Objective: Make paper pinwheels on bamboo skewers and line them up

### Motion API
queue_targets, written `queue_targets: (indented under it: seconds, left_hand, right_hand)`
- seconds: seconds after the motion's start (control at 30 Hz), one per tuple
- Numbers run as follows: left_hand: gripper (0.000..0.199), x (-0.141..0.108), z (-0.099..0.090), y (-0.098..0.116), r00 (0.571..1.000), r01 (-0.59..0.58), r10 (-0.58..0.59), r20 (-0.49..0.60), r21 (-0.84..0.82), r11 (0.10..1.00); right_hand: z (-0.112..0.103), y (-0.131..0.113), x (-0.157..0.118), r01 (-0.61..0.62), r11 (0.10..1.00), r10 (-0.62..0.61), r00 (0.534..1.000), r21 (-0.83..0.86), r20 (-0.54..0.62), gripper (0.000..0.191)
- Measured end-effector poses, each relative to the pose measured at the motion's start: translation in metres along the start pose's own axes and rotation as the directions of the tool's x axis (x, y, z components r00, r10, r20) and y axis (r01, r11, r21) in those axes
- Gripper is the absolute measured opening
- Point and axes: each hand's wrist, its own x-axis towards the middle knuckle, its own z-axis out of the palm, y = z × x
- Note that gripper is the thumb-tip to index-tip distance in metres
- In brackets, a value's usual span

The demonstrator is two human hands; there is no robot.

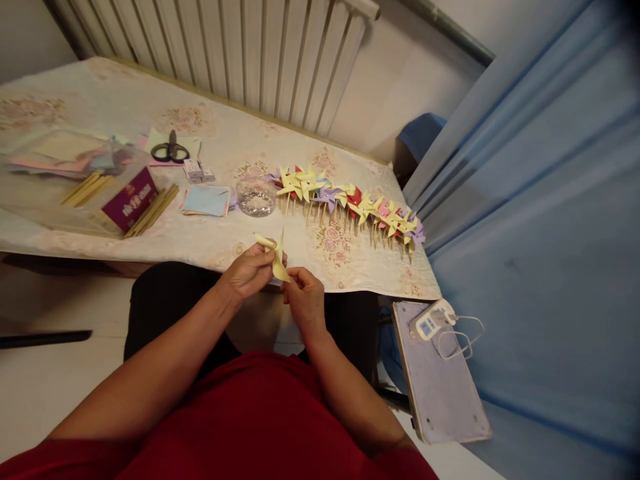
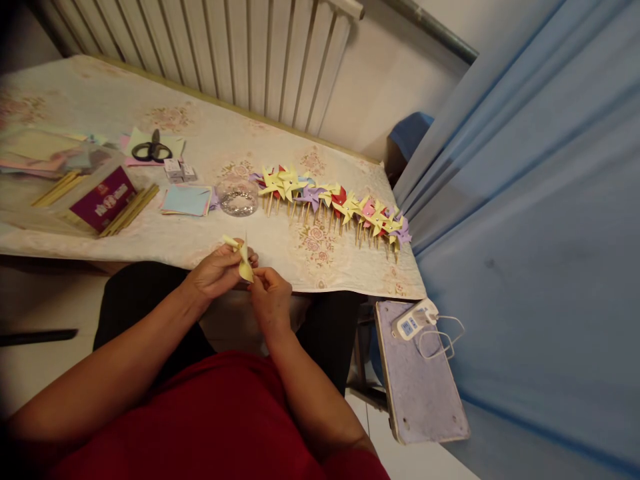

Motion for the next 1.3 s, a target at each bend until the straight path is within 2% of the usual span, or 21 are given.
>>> queue_targets:
  seconds: [0.1, 0.2, 0.37, 0.47, 0.67, 0.9, 1.1, 1.3]
  left_hand:
    - [0.030, -0.003, 0.001, 0.002, 0.997, -0.003, 0.006, 0.070, -0.035, 0.999]
    - [0.028, -0.005, 0.002, 0.004, 0.998, -0.021, 0.026, 0.058, -0.085, 0.996]
    - [0.021, -0.007, 0.007, 0.009, 0.999, -0.031, 0.028, -0.032, -0.081, 0.996]
    - [0.017, -0.009, 0.011, 0.012, 0.998, -0.050, 0.047, -0.040, -0.073, 0.996]
    - [0.021, -0.004, 0.007, 0.009, 0.995, -0.053, 0.047, -0.085, -0.068, 0.996]
    - [0.032, -0.010, -0.009, 0.003, 0.988, -0.011, 0.023, -0.151, 0.079, 0.997]
    - [0.024, -0.028, -0.008, 0.004, 0.998, -0.037, 0.043, -0.050, 0.117, 0.992]
    - [0.034, -0.035, 0.000, -0.004, 0.999, 0.016, -0.021, 0.029, 0.163, 0.986]
  right_hand:
    - [0.001, 0.001, -0.002, 0.073, 0.996, -0.073, 0.997, -0.041, -0.001, 0.015]
    - [0.001, 0.000, -0.007, 0.201, 0.967, -0.207, 0.978, -0.156, -0.025, 0.016]
    - [0.000, -0.006, -0.015, 0.410, 0.842, -0.448, 0.894, -0.351, -0.029, 0.019]
    - [-0.001, -0.008, -0.016, 0.481, 0.785, -0.528, 0.849, -0.390, -0.016, 0.020]
    - [-0.002, -0.007, -0.015, 0.504, 0.771, -0.557, 0.830, -0.390, -0.026, 0.020]
    - [-0.004, -0.001, -0.010, 0.472, 0.779, -0.543, 0.837, -0.413, -0.068, 0.018]
    - [-0.005, 0.008, -0.004, 0.447, 0.782, -0.533, 0.841, -0.435, -0.095, 0.019]
    - [-0.005, 0.012, -0.001, 0.427, 0.786, -0.516, 0.851, -0.446, -0.094, 0.021]
